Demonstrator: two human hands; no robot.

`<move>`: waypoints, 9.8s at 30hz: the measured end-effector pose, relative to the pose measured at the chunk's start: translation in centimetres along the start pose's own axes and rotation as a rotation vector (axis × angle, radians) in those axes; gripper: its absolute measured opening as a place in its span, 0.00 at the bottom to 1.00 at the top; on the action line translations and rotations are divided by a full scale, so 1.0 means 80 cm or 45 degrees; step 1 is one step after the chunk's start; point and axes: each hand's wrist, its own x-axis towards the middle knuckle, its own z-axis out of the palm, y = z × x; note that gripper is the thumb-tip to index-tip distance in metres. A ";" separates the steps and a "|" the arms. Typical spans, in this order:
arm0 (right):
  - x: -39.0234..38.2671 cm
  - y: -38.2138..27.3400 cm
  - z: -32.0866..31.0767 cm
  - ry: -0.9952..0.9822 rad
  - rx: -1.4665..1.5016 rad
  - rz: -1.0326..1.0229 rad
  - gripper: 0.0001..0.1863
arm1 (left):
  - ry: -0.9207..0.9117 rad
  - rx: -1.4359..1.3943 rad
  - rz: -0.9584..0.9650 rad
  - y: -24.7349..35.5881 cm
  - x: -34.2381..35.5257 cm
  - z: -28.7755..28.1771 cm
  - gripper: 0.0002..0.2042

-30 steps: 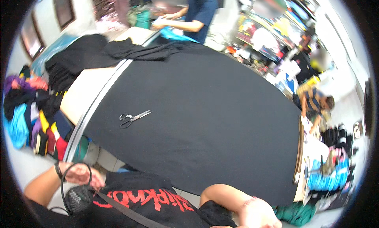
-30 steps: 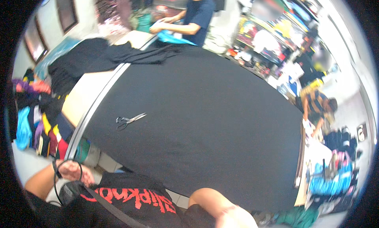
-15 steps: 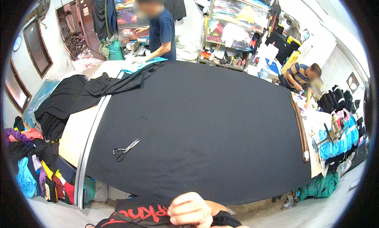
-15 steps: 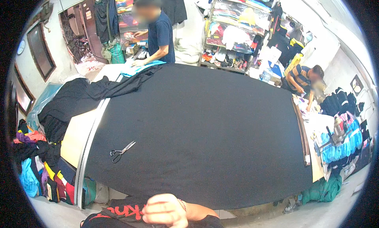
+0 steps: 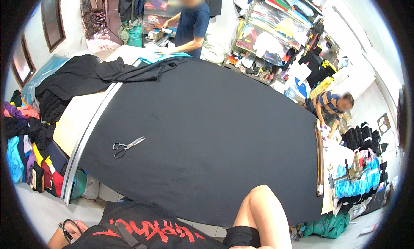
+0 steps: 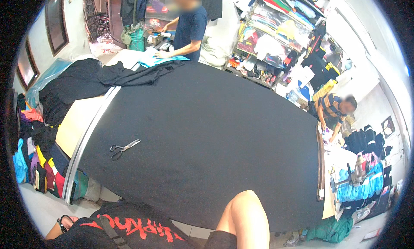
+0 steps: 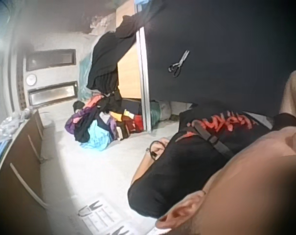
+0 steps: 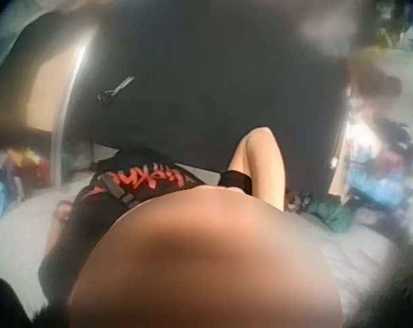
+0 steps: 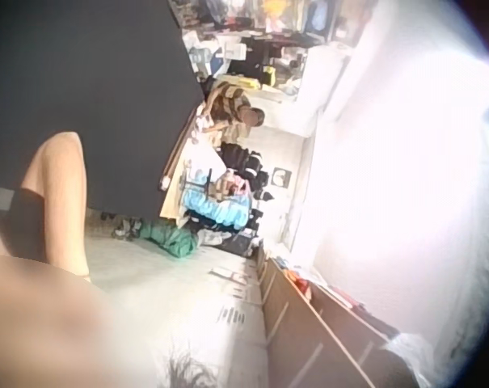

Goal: The person unpacks a large black fabric from a plastic bag, lays it on a table, and uses scissors to cut it. They then use a measuring tool to measure the fabric.

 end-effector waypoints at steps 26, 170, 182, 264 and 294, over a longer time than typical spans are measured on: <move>-0.029 -0.028 0.200 -0.396 1.443 0.226 0.11 | 0.124 0.380 0.555 0.098 0.142 0.014 0.19; -0.222 -0.284 -1.574 0.987 -1.895 2.255 0.14 | 0.304 2.543 1.744 -0.174 0.992 1.525 0.40; -0.160 0.047 -1.912 -0.366 -1.818 1.999 0.14 | 0.401 2.702 1.571 -0.177 0.988 1.557 0.40; -0.242 0.089 -1.404 -1.145 -1.812 1.551 0.29 | 1.857 1.443 1.525 -0.157 0.832 1.142 0.34; -0.271 0.083 -1.435 -1.232 -1.795 1.088 0.28 | 2.028 1.725 0.947 -0.170 0.837 1.158 0.37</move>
